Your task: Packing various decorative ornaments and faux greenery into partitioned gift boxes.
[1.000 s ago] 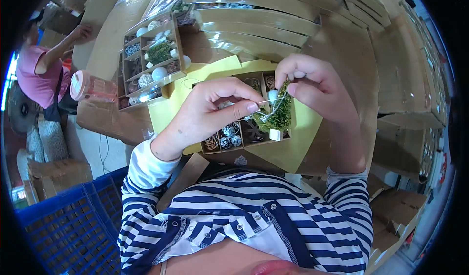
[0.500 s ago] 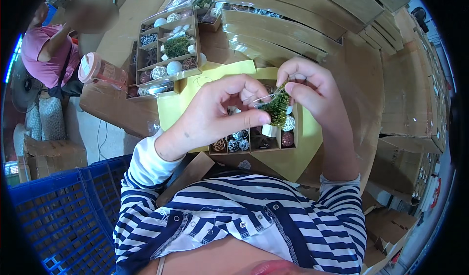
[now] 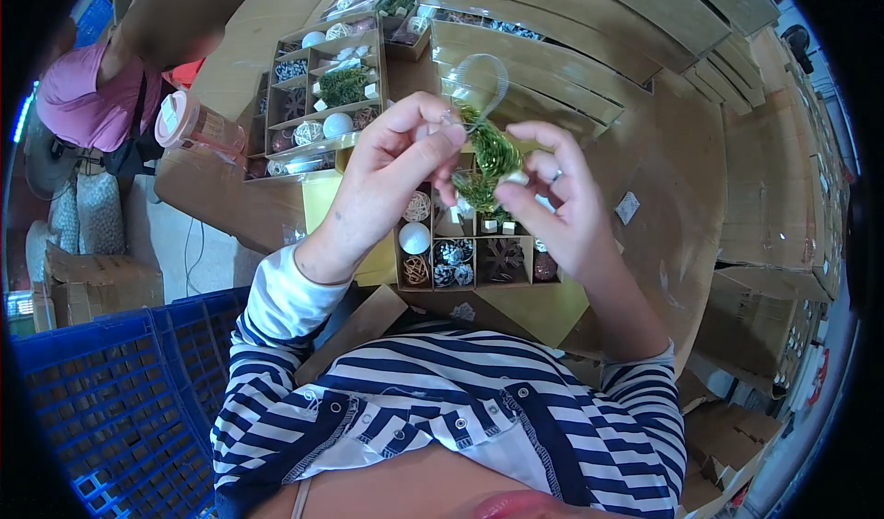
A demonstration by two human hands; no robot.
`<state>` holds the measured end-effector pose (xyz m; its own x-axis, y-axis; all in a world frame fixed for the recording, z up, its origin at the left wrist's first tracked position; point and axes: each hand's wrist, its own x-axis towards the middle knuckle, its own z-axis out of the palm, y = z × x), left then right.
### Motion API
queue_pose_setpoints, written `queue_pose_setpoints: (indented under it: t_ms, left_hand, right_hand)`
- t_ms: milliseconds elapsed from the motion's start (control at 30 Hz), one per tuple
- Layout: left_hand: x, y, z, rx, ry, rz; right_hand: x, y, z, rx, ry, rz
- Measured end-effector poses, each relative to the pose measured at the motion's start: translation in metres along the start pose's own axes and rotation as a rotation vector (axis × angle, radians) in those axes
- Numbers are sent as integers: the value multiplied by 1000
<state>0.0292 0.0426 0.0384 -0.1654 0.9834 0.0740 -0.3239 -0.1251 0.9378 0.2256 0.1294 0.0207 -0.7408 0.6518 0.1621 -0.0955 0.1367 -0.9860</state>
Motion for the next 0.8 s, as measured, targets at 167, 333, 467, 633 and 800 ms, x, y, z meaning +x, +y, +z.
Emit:
queue_pose_setpoints:
  t_ms: [167,333,467,633,800]
  left_hand:
    - [0,-5,-7,200,119,80]
    - [0,-10,-4,142,115,84]
    - [2,-8,0,43,116,25]
    - [1,-9,-4,46,40,43]
    - [2,-8,-4,-32,-12,24]
  right_hand:
    - [0,3,-15,224,-14,63]
    - [4,16,-6,257,-10,42]
    - [4,31,9,119,61,-10]
    - [12,19,10,-170,84,34]
    - [18,28,6,-170,15,23]
